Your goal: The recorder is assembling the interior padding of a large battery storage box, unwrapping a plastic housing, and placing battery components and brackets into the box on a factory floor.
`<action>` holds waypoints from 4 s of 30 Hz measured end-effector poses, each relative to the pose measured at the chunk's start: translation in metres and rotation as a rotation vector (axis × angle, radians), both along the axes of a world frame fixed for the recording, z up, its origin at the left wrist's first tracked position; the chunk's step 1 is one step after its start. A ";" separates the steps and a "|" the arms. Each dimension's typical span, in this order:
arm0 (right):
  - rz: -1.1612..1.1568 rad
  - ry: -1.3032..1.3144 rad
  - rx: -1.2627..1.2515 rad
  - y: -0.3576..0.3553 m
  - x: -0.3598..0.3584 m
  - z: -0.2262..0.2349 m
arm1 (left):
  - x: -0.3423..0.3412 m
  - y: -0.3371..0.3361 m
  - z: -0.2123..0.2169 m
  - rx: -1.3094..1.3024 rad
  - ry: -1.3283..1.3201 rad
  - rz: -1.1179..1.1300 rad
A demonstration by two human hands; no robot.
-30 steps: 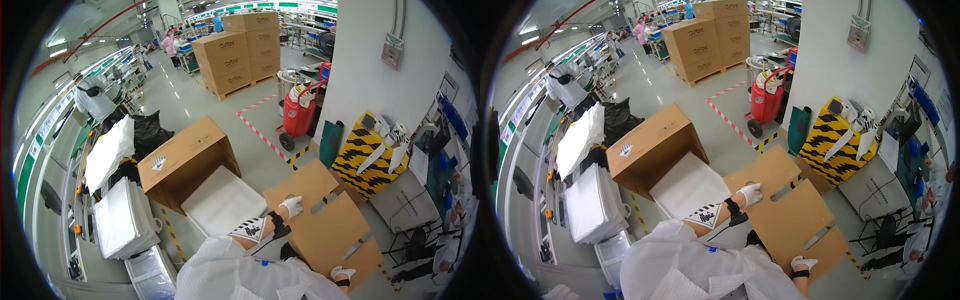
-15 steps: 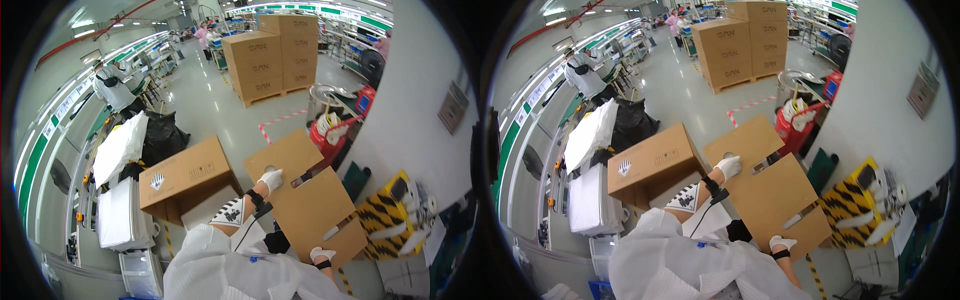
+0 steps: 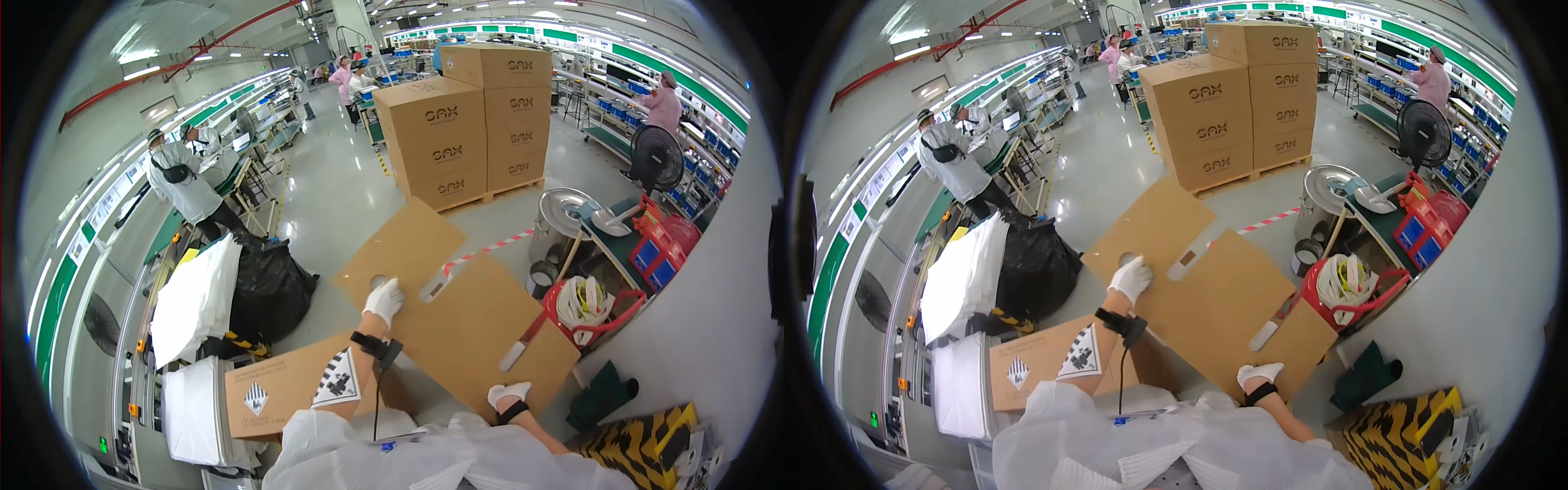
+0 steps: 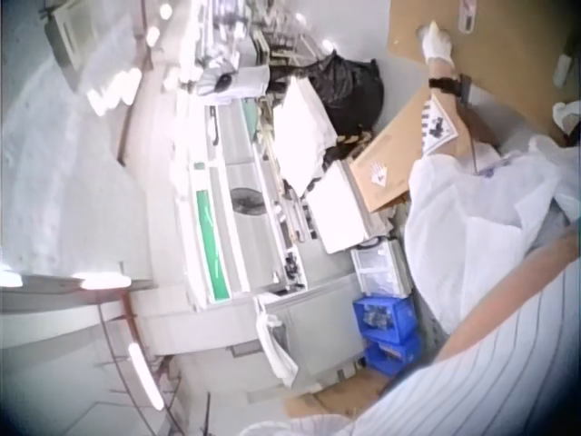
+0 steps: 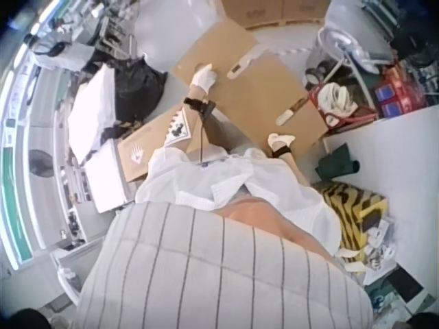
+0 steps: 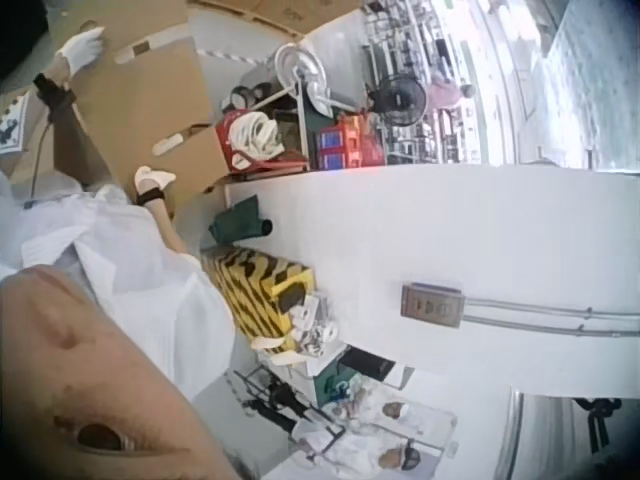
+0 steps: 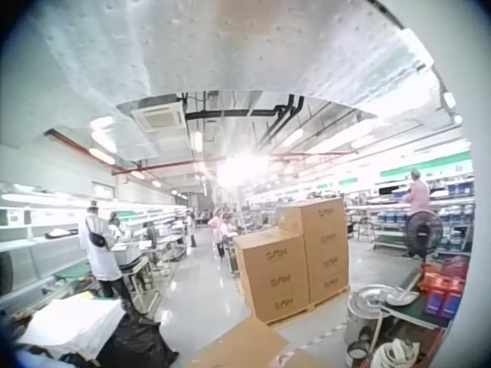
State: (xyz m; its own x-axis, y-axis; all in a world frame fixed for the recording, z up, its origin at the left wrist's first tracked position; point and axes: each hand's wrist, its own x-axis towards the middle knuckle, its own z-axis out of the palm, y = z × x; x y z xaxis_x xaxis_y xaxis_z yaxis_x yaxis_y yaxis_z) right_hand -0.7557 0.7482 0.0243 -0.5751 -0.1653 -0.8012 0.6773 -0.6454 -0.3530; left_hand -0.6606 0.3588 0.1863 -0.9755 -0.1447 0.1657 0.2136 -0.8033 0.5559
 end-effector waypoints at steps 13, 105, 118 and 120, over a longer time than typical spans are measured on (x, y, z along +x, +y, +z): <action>0.274 -0.033 0.082 -0.367 -0.273 0.031 | -0.054 -0.191 -0.024 0.227 -0.522 0.906; 2.718 2.831 -1.377 -0.112 0.324 -0.465 | -0.197 0.364 -0.336 1.444 -1.322 1.288; 2.436 0.756 -1.195 -0.276 0.550 0.043 | 0.125 0.532 -0.261 1.753 -1.510 1.979; 2.419 0.297 -1.121 -0.283 0.536 0.123 | 0.201 0.553 -0.204 1.765 -0.818 2.257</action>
State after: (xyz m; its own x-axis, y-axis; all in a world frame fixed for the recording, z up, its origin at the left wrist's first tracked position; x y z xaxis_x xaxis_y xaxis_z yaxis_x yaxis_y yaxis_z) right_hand -0.2193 0.4653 0.1475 0.9390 -0.3348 -0.0784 0.1667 0.6426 -0.7478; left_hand -0.4600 0.9117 -0.0172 0.4877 0.2329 -0.8414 0.7667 0.3467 0.5404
